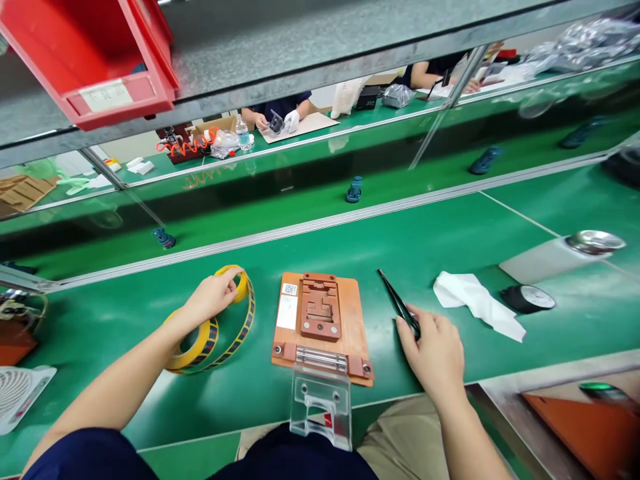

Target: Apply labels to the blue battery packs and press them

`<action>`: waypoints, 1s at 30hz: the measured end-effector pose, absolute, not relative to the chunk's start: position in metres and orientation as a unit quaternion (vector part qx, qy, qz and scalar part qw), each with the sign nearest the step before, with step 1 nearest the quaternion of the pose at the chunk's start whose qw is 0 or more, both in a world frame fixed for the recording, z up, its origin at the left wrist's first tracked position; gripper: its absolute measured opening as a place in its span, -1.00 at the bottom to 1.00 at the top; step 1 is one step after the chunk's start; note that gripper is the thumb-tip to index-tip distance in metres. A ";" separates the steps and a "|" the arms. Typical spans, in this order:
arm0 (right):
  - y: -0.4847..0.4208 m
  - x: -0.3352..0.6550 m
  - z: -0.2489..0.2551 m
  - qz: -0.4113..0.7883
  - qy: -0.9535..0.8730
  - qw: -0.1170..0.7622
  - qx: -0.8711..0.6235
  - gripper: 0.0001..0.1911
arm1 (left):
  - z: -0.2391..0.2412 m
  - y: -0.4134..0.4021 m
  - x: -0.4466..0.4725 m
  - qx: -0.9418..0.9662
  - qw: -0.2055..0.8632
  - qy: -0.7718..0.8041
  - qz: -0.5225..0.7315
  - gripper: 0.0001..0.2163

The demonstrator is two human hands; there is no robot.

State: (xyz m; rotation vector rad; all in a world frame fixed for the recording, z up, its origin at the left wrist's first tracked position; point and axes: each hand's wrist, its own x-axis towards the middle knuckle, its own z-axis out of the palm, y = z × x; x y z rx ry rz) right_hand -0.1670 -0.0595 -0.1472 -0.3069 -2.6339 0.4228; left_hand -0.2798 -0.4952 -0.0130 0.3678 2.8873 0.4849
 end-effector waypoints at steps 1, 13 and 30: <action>-0.059 -0.166 -0.147 0.162 -0.954 0.228 -0.106 -0.47 | -0.016 -0.490 -0.285 0.107 0.085 0.977 0.164 -0.50; -0.061 -0.161 -0.145 0.253 -0.928 0.255 -0.095 -0.55 | -0.013 -0.446 -0.279 0.106 -0.085 0.976 0.171 -0.60; -0.067 -0.366 -0.059 0.276 -0.948 0.154 -0.034 -0.75 | -0.090 -0.381 -0.181 0.462 -0.195 0.822 0.269 -0.35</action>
